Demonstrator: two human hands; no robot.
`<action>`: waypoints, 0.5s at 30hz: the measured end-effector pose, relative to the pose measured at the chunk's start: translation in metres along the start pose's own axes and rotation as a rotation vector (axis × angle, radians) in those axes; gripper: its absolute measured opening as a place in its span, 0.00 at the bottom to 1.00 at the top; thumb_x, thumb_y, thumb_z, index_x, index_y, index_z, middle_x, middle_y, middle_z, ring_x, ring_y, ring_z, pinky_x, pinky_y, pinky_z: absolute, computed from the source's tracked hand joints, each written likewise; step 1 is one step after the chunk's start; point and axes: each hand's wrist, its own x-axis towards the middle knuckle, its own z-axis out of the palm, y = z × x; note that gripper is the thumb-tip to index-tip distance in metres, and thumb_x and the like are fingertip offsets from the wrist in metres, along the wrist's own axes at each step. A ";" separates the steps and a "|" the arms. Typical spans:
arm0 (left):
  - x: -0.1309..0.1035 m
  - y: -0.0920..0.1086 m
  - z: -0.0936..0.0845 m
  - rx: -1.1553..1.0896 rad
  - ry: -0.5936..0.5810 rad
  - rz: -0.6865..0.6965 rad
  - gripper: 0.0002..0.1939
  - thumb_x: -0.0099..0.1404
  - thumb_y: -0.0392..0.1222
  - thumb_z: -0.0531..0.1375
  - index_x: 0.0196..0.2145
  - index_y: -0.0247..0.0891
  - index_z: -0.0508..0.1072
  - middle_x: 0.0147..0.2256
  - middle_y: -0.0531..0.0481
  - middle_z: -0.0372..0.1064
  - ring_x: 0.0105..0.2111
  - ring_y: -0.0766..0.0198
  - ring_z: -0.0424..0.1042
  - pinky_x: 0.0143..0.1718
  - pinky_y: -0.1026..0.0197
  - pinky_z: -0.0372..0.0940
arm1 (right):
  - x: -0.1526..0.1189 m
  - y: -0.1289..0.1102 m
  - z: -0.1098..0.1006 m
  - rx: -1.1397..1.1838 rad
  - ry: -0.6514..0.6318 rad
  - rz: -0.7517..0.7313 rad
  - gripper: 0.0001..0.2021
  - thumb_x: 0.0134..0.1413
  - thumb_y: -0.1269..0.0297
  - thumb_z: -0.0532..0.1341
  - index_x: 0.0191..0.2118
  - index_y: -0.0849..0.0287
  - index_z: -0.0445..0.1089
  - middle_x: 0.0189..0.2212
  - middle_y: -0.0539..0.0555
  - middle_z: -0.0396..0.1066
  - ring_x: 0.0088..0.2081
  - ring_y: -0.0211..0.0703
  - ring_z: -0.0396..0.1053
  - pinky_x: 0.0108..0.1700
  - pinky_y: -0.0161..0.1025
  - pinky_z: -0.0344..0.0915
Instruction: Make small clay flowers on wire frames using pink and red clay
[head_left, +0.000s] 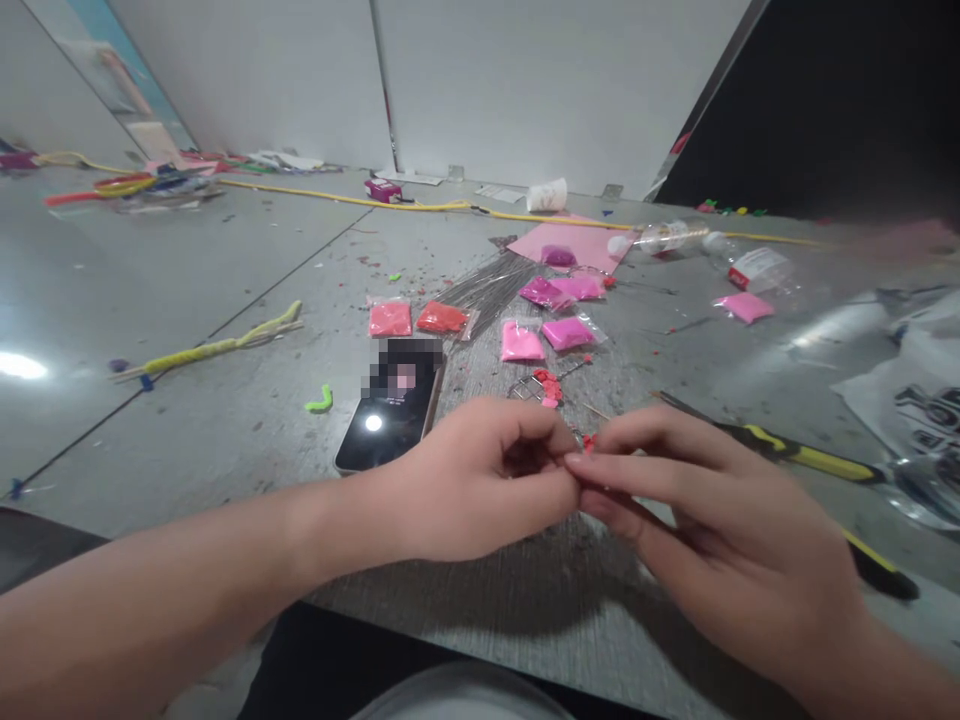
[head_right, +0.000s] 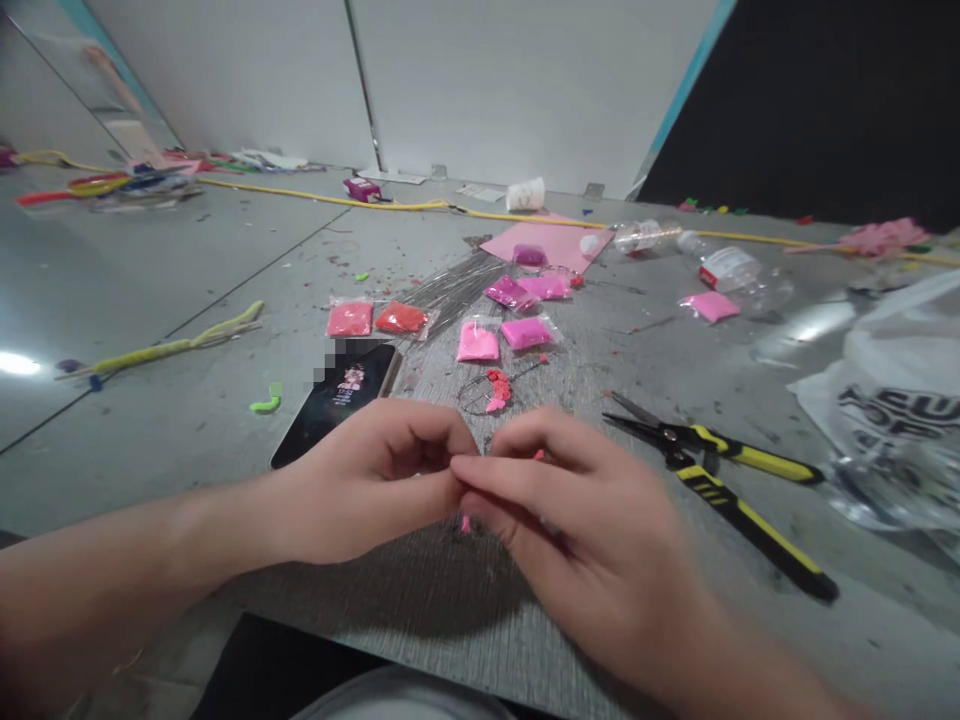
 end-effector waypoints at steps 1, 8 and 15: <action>0.001 0.000 0.000 -0.002 -0.014 -0.017 0.06 0.65 0.39 0.61 0.30 0.36 0.70 0.26 0.55 0.65 0.27 0.69 0.62 0.27 0.66 0.58 | 0.000 0.000 0.000 -0.044 -0.001 -0.030 0.12 0.62 0.73 0.65 0.47 0.48 0.79 0.39 0.51 0.77 0.36 0.37 0.77 0.36 0.34 0.74; 0.003 -0.002 -0.002 -0.018 -0.044 -0.056 0.10 0.67 0.43 0.62 0.30 0.36 0.70 0.26 0.55 0.65 0.26 0.70 0.63 0.28 0.66 0.58 | 0.001 -0.002 -0.001 -0.053 -0.010 0.101 0.04 0.70 0.65 0.60 0.40 0.51 0.71 0.32 0.46 0.75 0.30 0.33 0.72 0.32 0.32 0.68; 0.005 -0.001 -0.004 -0.126 -0.016 -0.145 0.12 0.67 0.47 0.64 0.31 0.36 0.72 0.24 0.57 0.64 0.24 0.71 0.60 0.25 0.66 0.54 | 0.001 -0.005 -0.004 -0.089 -0.001 0.085 0.10 0.71 0.65 0.55 0.35 0.52 0.67 0.24 0.45 0.67 0.24 0.34 0.65 0.26 0.33 0.63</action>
